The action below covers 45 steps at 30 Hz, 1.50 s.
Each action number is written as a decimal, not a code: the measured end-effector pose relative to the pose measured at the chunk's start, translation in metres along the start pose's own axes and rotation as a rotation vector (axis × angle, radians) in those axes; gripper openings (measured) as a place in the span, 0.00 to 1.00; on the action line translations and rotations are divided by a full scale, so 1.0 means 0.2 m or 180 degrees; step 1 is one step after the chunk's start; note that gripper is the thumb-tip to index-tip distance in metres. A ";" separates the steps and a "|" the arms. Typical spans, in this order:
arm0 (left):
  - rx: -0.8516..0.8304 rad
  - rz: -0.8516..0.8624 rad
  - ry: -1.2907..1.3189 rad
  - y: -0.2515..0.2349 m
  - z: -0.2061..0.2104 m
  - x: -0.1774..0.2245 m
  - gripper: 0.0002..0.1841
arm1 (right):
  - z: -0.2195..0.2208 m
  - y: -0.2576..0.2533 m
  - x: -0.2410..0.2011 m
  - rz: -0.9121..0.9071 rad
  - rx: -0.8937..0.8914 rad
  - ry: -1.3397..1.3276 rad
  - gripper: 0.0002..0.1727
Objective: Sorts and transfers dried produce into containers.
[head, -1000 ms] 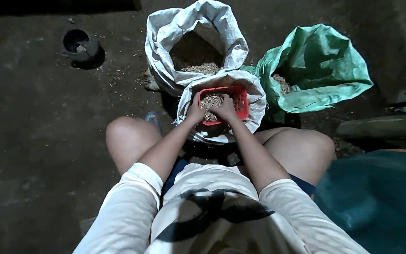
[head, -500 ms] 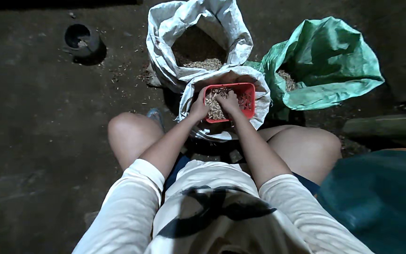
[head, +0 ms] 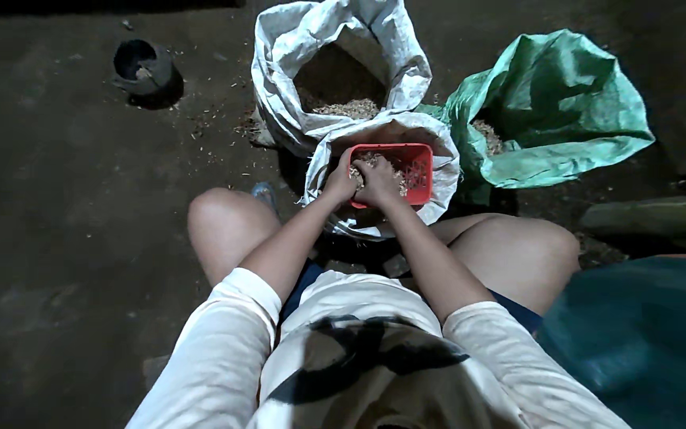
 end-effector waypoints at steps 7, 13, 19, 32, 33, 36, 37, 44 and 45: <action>-0.0027 0.0115 0.0127 -0.04 0.01 -0.06 0.46 | -0.07 -0.04 0.10 0.0291 0.0374 -0.0007 0.48; -0.0011 0.0001 0.0177 -0.04 0.00 -0.06 0.44 | -0.27 0.02 0.22 -0.0130 0.0228 -0.1473 0.46; 0.0105 -0.0020 0.0171 -0.01 0.00 -0.02 0.46 | -0.22 0.02 0.37 0.0657 0.0074 -0.0595 0.42; 0.0154 -0.0122 0.0089 -0.02 0.04 -0.09 0.46 | 0.06 -0.07 0.33 0.1277 -0.0059 -0.2583 0.51; 0.0138 -0.0130 0.0101 -0.02 0.04 -0.09 0.46 | 0.06 -0.06 0.33 0.1270 -0.0065 -0.2742 0.49; 0.0095 -0.0142 0.0132 -0.02 0.01 -0.06 0.46 | -0.03 -0.02 0.30 0.0999 -0.0020 -0.3072 0.41; 0.0085 -0.0150 0.0141 -0.02 0.01 -0.06 0.46 | -0.09 0.00 0.28 0.0843 -0.0018 -0.3044 0.38; 0.0132 -0.0083 0.0165 -0.04 0.02 -0.06 0.47 | -0.21 0.02 0.36 0.0536 -0.0084 -0.1746 0.49; 0.0164 -0.0062 0.0217 -0.04 0.02 -0.06 0.46 | -0.17 0.01 0.37 0.0527 -0.0271 -0.1575 0.56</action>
Point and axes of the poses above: each hand's wrist, its own y-axis away from the middle knuckle, its own z-axis out of the palm, x = y × z, the point moved 3 cm from there along -y, towards the middle knuckle, and after that the axes turned 8 degrees about -y, right-handed, at the moved point
